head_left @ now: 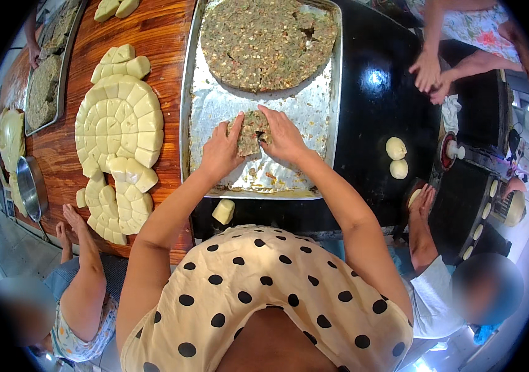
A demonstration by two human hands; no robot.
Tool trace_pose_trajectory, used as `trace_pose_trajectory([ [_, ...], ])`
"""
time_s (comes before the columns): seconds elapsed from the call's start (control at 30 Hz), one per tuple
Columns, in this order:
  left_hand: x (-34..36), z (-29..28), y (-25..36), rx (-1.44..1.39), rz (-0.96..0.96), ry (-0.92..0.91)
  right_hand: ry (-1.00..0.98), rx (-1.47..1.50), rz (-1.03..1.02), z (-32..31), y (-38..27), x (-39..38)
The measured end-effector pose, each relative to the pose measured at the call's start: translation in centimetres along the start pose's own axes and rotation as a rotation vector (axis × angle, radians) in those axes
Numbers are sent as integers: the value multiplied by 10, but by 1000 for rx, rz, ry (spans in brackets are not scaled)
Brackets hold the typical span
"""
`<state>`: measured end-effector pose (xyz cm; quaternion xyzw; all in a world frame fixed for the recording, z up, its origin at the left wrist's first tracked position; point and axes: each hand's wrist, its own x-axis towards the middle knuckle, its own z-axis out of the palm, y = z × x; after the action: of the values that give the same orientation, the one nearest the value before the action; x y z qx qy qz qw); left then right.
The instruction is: The person prepares buns by flattening small pieces of dough, placing a spoonful of meat filling in the center, and then folding and rolling the dough into a ball.
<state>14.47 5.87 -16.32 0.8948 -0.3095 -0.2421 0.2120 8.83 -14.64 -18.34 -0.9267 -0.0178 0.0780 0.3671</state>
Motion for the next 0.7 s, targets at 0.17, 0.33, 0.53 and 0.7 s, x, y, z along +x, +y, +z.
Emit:
trace_pose_trajectory([
  [0.17, 0, -9, 7, -29, 10, 50, 95, 67, 14, -4, -4, -1],
  [0.33, 19, -44, 19, -39, 140, 158, 239, 33, -35, -43, -21, 13],
  [0.53, 99, -110, 28, 42, 248, 289, 415, -90, -121, -107, -13, 84],
  [0.7, 185, -142, 19, 138, 311, 408, 529, -204, -167, -147, 12, 160],
])
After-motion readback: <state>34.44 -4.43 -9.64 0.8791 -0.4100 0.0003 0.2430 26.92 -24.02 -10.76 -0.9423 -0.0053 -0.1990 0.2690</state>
